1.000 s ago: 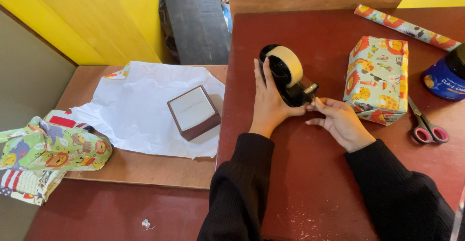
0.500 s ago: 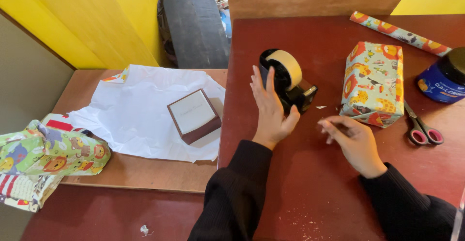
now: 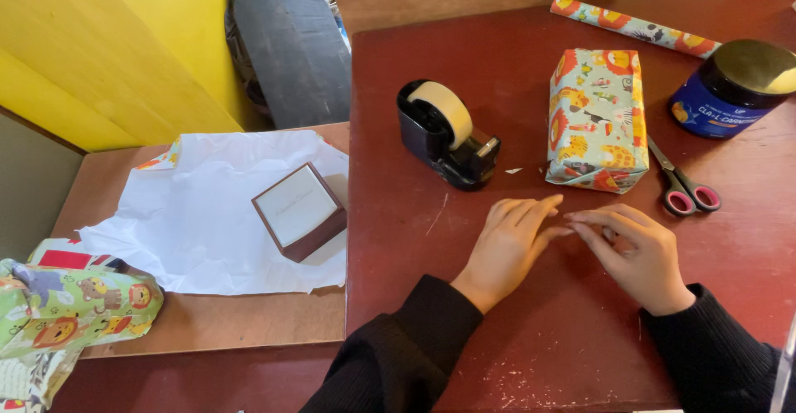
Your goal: The person wraps a rectangular box with patterned wrapping paper, folds the edges, trims excess paper with scissors, and secures the package with tape. The person then picks up a second smaller item and begins to wrap it.
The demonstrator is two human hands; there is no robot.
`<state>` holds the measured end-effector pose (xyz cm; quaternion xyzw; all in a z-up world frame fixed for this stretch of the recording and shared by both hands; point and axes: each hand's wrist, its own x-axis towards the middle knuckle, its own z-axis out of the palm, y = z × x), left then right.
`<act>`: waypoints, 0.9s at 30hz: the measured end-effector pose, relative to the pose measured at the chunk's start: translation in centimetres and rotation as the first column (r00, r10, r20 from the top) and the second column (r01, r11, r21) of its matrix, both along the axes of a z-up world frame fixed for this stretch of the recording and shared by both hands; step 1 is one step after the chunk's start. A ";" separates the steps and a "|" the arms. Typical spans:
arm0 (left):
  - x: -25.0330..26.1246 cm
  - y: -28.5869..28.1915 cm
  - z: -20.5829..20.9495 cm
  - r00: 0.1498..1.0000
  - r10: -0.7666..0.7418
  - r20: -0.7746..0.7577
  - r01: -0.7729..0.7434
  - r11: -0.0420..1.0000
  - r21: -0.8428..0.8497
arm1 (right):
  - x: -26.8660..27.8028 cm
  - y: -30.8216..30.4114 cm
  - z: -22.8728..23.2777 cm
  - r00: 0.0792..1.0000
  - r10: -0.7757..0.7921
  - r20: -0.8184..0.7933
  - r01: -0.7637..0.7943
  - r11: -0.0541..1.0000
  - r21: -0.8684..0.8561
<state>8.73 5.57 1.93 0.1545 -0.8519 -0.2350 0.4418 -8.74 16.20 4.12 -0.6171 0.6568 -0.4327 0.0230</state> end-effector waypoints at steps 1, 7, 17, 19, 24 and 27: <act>-0.1 -0.2 -0.1 1.000 -0.008 -0.006 0.008 1.000 -0.002 | 0.0 0.0 0.1 1.000 0.002 0.000 -0.002 1.000 -0.011; -0.4 -0.1 -0.3 0.999 -0.022 -0.050 0.023 1.000 0.021 | 0.6 0.1 -0.8 0.992 -0.095 0.088 0.097 0.995 -0.015; -3.0 -3.9 -0.8 0.996 -0.001 -0.088 0.012 0.992 0.124 | -2.2 -0.1 -0.8 0.936 -0.326 0.133 0.340 0.935 -0.103; -3.6 -4.7 -1.4 0.996 -0.043 -0.083 0.055 0.988 0.144 | -2.6 -0.3 -0.7 0.925 -0.377 -0.041 0.370 0.920 -0.130; -4.4 -5.6 -2.6 0.997 -0.055 -0.055 0.064 0.984 0.167 | -3.6 -3.2 -1.0 0.889 -0.314 -0.333 0.261 0.945 -0.196; -4.7 -5.9 -3.0 0.998 -0.039 -0.052 0.046 0.988 0.147 | -4.5 -4.9 -1.2 0.939 -0.232 -0.254 0.189 0.965 -0.182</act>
